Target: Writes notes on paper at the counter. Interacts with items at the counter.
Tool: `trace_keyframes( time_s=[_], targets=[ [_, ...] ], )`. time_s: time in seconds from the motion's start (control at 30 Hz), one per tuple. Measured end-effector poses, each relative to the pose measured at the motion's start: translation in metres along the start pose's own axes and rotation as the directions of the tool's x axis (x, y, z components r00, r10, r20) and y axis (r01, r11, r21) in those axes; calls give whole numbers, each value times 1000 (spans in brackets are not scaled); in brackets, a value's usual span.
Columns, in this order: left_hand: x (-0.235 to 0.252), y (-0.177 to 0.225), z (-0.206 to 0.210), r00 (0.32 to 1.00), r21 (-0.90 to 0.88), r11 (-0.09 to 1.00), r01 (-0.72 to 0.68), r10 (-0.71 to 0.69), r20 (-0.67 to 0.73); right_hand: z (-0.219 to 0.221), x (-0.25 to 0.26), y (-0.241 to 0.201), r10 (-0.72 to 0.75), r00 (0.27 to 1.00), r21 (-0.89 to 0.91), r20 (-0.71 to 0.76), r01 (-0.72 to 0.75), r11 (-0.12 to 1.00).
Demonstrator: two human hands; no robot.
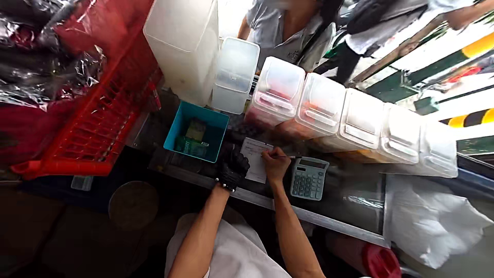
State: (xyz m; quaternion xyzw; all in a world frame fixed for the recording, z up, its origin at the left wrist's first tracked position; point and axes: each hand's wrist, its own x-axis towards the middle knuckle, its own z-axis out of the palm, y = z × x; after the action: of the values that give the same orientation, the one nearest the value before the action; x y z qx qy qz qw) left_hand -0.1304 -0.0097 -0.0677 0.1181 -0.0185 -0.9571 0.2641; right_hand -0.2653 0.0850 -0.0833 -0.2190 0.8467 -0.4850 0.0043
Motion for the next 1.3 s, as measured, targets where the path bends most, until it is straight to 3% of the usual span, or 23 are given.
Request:
trace_keyframes(
  time_s=[0.03,0.07,0.1,0.13,0.17,0.23,0.33,0.4,0.43,0.47,0.53,0.57,0.6,0.63,0.67,0.7,0.77,0.83,0.9,0.97,1.0,1.1,1.3],
  targets=[
    [-6,4,35,972,22,1000,8,-2,-237,-1,1,-1,20,1000,19,0,-20,1000],
    [-9,9,55,939,20,999,30,-21,-342,-2,1,-2,34,999,34,-2,-34,999],
    [-9,12,56,955,5,999,40,-37,-295,-1,1,-2,39,999,38,-3,-39,999],
    [-8,12,40,996,-14,999,38,-39,-85,-1,1,-1,33,999,40,-7,-33,999],
    [-4,10,19,988,-33,999,38,-33,154,0,0,-1,24,1000,37,-11,-23,999],
    [-12,12,55,982,23,999,29,-25,-188,-1,0,-2,12,1000,25,-9,-12,1000],
    [-12,14,64,953,67,997,35,-14,-301,0,0,-2,19,1000,23,-9,-19,1000],
    [-6,7,32,987,38,999,17,-11,-158,-3,4,-2,76,997,85,10,-76,993],
    [2,3,0,998,4,1000,25,-25,58,-7,6,-2,117,993,114,18,-119,986],
    [9,0,-19,984,-12,999,41,-38,172,-12,8,-3,140,990,118,20,-142,983],
    [12,-1,-27,975,-26,998,52,-45,219,-19,10,-6,128,992,78,7,-128,989],
    [9,1,-20,981,-36,998,49,-41,191,-19,10,-5,121,993,77,4,-121,990],
    [2,3,-1,997,-32,999,33,-31,68,-17,8,-4,128,992,88,6,-128,988],
    [-5,7,31,986,-2,1000,26,-26,-164,-15,5,-3,132,991,82,1,-132,988],
    [-8,10,49,956,8,999,35,-31,-292,-13,3,-2,123,992,62,-10,-122,991],
    [-8,10,47,963,7,999,35,-32,-266,-11,2,-1,114,993,45,-17,-114,992],
    [1,4,-1,997,-47,998,38,-35,69,-9,1,0,106,994,28,-24,-105,994],
    [11,1,-24,979,-51,997,55,-44,201,-7,0,1,85,996,13,-30,-85,996],
    [7,1,-15,990,-40,998,48,-42,136,-7,-1,1,65,997,-3,-30,-65,998],
    [-4,7,24,985,-8,999,32,-33,-169,-8,-1,1,64,998,-11,-29,-64,998],
    [-5,8,35,967,-4,999,33,-33,-252,-9,-1,1,66,997,0,-29,-66,998],
    [5,1,-14,994,-59,998,38,-31,109,-9,0,2,77,996,9,-35,-76,997],
    [8,0,-19,990,-55,997,44,-37,133,-8,-2,1,60,997,-47,-42,-61,997]
  ],
)
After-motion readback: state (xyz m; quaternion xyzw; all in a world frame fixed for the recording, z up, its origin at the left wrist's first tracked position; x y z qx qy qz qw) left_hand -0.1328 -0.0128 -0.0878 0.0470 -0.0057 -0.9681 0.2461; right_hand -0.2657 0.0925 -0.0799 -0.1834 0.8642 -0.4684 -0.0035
